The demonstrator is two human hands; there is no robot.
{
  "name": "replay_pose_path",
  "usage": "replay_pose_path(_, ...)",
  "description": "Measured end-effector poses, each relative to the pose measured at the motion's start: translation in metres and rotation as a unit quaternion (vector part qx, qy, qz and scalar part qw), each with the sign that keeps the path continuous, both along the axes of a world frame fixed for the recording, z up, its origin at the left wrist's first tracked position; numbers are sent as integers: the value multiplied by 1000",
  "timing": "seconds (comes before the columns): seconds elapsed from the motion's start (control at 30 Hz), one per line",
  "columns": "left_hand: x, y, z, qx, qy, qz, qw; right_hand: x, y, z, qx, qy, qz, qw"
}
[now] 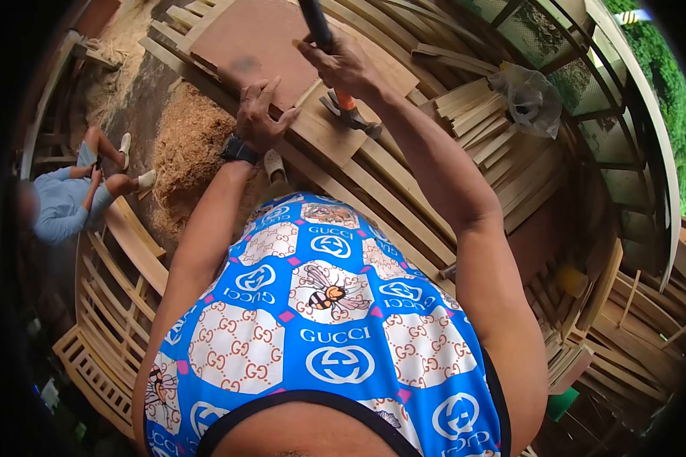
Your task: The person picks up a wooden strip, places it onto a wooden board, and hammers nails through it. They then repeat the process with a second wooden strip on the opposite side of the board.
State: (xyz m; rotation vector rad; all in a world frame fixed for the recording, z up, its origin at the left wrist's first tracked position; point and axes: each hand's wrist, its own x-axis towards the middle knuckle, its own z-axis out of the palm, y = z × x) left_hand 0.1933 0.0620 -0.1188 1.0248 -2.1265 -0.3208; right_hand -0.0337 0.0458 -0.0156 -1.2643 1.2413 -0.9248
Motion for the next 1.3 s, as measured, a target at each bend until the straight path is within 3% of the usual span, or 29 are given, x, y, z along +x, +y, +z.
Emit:
replay_pose_path(0.1,-3,-4,-10,-6,0,0,1000,24,-23,-34,-75,207,75,973)
replay_pose_path(0.13,-4,-3,-10,-5,-2,-7,1000,36,-17,-13,-11,223,77,972)
replay_pose_path(0.27,-5,-4,-13,-2,-18,-6,1000,58,-34,-35,-51,181,67,980)
replay_pose_path(0.53,-5,-5,-14,-16,-25,-5,1000,62,-44,-43,-67,227,35,971)
replay_pose_path(0.67,-6,-4,-14,-18,-28,5,999,55,-43,-35,-33,214,-4,976)
replay_pose_path(0.77,-5,-2,-9,-14,-34,6,999,50,-53,-54,-72,235,28,969)
replay_pose_path(0.87,-9,-3,-7,-15,-27,4,1000,25,-55,-16,-41,356,50,932)
replay_pose_path(0.97,-8,-2,-12,-31,-38,8,999,-12,-87,-34,-7,371,12,929)
replay_pose_path(1.0,-8,-5,-11,-25,-51,7,998,-32,-101,-33,15,365,-9,931)
replay_pose_path(1.07,-4,-6,-14,-21,-68,8,997,-40,-100,-19,-47,305,-62,949)
replay_pose_path(1.3,-4,-3,-13,-25,-69,17,997,-45,-109,-13,-5,260,-77,963)
